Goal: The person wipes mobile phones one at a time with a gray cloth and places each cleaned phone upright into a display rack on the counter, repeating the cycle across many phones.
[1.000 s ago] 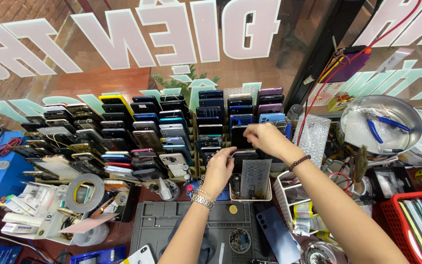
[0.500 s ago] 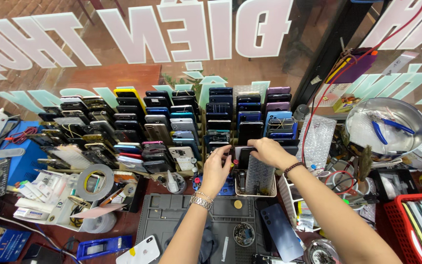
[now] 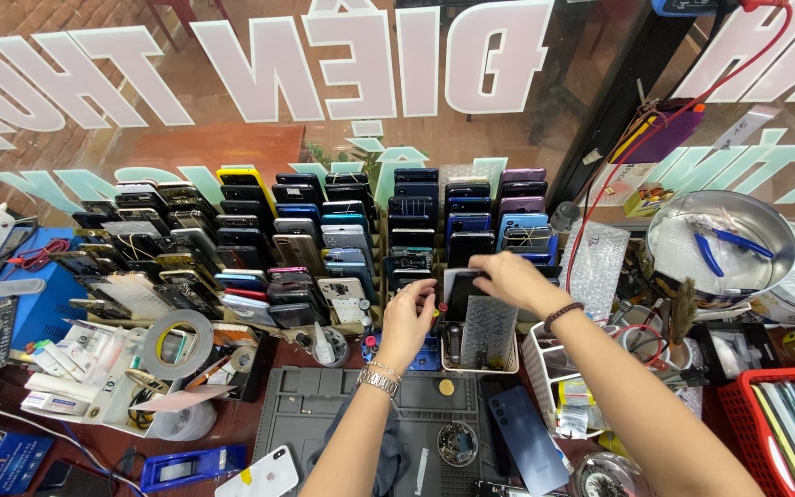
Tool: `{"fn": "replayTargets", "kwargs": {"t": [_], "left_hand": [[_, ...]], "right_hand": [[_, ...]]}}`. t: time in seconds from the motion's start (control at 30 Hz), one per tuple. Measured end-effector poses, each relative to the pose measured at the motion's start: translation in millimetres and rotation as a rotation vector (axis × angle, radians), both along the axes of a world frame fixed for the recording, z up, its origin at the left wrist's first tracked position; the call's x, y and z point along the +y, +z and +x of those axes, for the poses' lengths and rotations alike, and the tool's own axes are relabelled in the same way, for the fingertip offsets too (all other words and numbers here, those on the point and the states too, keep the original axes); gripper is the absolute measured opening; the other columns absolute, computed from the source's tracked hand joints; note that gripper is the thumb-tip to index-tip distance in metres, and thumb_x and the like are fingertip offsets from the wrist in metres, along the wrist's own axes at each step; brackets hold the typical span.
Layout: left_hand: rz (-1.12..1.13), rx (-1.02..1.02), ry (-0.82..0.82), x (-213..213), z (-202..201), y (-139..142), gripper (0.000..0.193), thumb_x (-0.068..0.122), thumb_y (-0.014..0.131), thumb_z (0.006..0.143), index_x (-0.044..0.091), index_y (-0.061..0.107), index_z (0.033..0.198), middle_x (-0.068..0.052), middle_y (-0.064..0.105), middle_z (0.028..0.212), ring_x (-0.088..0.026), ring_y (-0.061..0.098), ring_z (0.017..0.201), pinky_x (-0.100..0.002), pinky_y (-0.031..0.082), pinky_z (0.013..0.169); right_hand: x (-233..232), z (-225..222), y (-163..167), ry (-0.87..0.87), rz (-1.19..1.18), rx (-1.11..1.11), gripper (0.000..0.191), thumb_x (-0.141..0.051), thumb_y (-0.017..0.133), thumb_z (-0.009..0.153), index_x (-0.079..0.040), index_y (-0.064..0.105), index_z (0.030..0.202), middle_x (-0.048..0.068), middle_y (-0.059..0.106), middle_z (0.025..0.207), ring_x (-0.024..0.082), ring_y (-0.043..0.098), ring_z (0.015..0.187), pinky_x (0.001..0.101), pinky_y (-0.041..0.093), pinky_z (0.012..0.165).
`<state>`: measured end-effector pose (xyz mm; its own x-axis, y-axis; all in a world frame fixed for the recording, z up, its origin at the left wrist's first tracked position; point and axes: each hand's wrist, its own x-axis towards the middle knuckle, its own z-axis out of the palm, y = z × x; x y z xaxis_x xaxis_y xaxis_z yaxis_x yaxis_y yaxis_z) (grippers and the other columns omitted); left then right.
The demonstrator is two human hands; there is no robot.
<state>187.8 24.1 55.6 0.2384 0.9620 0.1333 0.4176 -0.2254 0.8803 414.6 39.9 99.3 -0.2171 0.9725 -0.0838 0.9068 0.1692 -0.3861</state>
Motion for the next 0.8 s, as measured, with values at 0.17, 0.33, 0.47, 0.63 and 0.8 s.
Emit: {"fn": "replayTargets", "kwargs": {"t": [0.17, 0.33, 0.47, 0.63, 0.8], "left_hand": [[0.002, -0.038, 0.001, 3.0, -0.1, -4.4, 0.028, 0.011, 0.064, 0.095, 0.005, 0.07, 0.121, -0.011, 0.077, 0.106, -0.02, 0.075, 0.086, -0.032, 0.06, 0.076], [-0.029, -0.049, -0.003, 3.8, 7.4, -7.4, 0.028, 0.012, 0.064, 0.094, 0.005, 0.069, 0.121, -0.011, 0.077, 0.106, -0.02, 0.076, 0.086, -0.032, 0.061, 0.076], [-0.004, -0.03, -0.014, 5.4, 10.5, -5.6, 0.029, 0.011, 0.064, 0.094, 0.005, 0.07, 0.122, -0.011, 0.077, 0.106, -0.021, 0.075, 0.087, -0.032, 0.06, 0.077], [-0.01, -0.056, -0.018, 7.9, 8.0, -3.4, 0.029, 0.011, 0.064, 0.095, 0.004, 0.069, 0.122, -0.011, 0.077, 0.104, -0.02, 0.076, 0.086, -0.032, 0.061, 0.075], [-0.026, -0.055, -0.007, 7.8, 8.2, -3.6, 0.029, 0.011, 0.064, 0.094, 0.004, 0.069, 0.122, -0.011, 0.077, 0.104, -0.019, 0.076, 0.086, -0.031, 0.061, 0.075]], "right_hand": [[11.1, 23.2, 37.9, 0.029, 0.187, 0.055, 0.029, -0.024, 0.071, 0.088, -0.007, 0.069, 0.111, 0.02, 0.075, 0.097, 0.04, 0.071, 0.093, 0.0484, 0.056, 0.08], [15.7, 25.0, 46.2, 0.001, 0.216, -0.004, 0.033, -0.025, 0.072, 0.087, -0.009, 0.068, 0.115, 0.021, 0.074, 0.096, 0.041, 0.069, 0.093, 0.0508, 0.055, 0.08], [14.7, 16.0, 38.6, -0.027, 0.176, -0.008, 0.033, -0.024, 0.072, 0.088, -0.009, 0.067, 0.117, 0.021, 0.073, 0.095, 0.042, 0.069, 0.093, 0.051, 0.054, 0.08], [19.7, 11.6, 34.6, -0.021, 0.184, -0.021, 0.03, -0.024, 0.071, 0.088, -0.01, 0.068, 0.114, 0.02, 0.074, 0.095, 0.041, 0.07, 0.093, 0.0514, 0.054, 0.08], [24.6, 6.5, 21.6, -0.034, 0.118, -0.045, 0.028, -0.022, 0.07, 0.089, -0.01, 0.068, 0.114, 0.019, 0.074, 0.096, 0.04, 0.07, 0.095, 0.0507, 0.055, 0.082]]}}
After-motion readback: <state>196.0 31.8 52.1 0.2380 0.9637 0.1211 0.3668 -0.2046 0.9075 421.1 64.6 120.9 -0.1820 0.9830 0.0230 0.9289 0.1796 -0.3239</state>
